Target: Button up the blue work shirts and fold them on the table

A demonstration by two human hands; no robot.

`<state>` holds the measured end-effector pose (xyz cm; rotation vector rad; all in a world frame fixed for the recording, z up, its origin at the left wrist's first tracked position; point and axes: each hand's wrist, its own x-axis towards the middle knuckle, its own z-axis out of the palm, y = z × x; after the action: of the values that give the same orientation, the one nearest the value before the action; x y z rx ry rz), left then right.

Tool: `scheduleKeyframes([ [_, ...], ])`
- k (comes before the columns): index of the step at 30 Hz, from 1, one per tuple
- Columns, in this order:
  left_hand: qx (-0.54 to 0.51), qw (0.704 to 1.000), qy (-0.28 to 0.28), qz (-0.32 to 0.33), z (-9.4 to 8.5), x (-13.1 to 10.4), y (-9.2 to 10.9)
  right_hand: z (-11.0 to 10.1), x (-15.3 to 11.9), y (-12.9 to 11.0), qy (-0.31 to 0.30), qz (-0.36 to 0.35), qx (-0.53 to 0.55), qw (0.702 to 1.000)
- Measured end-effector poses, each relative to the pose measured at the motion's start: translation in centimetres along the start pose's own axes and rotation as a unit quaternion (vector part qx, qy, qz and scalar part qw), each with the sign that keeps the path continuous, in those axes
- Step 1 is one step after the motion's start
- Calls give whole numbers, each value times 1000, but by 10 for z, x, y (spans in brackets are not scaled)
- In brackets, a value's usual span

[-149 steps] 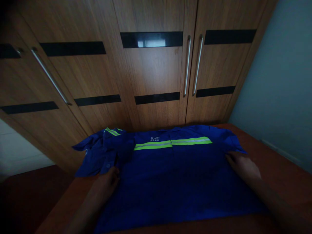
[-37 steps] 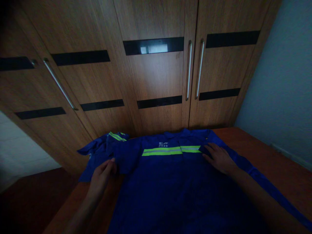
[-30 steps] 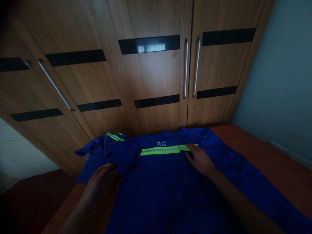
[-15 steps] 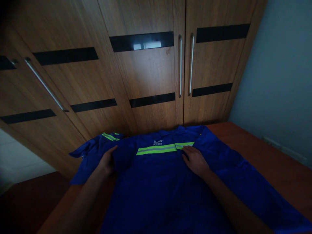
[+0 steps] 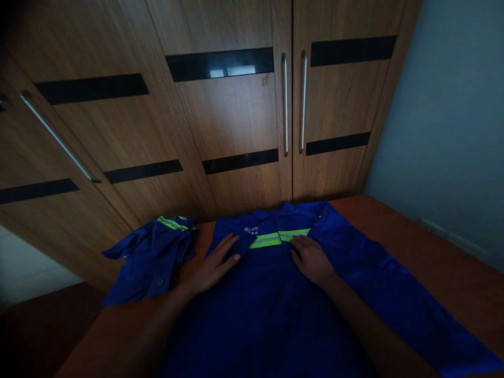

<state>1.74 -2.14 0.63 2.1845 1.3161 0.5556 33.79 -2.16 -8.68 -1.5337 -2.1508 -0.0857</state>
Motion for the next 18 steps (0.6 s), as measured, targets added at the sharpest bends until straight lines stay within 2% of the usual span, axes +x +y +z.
scheduleKeyframes([
  [2,76,997,-17,-4,17,-4,2,0,0,0,-1,-3,-2,1000],
  [4,123,992,17,-17,24,-8,-1,-1,0,0,-2,-5,-4,1000],
  [7,162,983,62,-51,21,-18,-12,-2,0,0,-6,-6,-8,1000],
  [13,203,978,28,-44,18,-50,-38,-2,0,-1,-3,-7,16,1000],
  [18,217,975,15,-48,16,-55,-46,5,-1,-5,-7,7,30,999],
])
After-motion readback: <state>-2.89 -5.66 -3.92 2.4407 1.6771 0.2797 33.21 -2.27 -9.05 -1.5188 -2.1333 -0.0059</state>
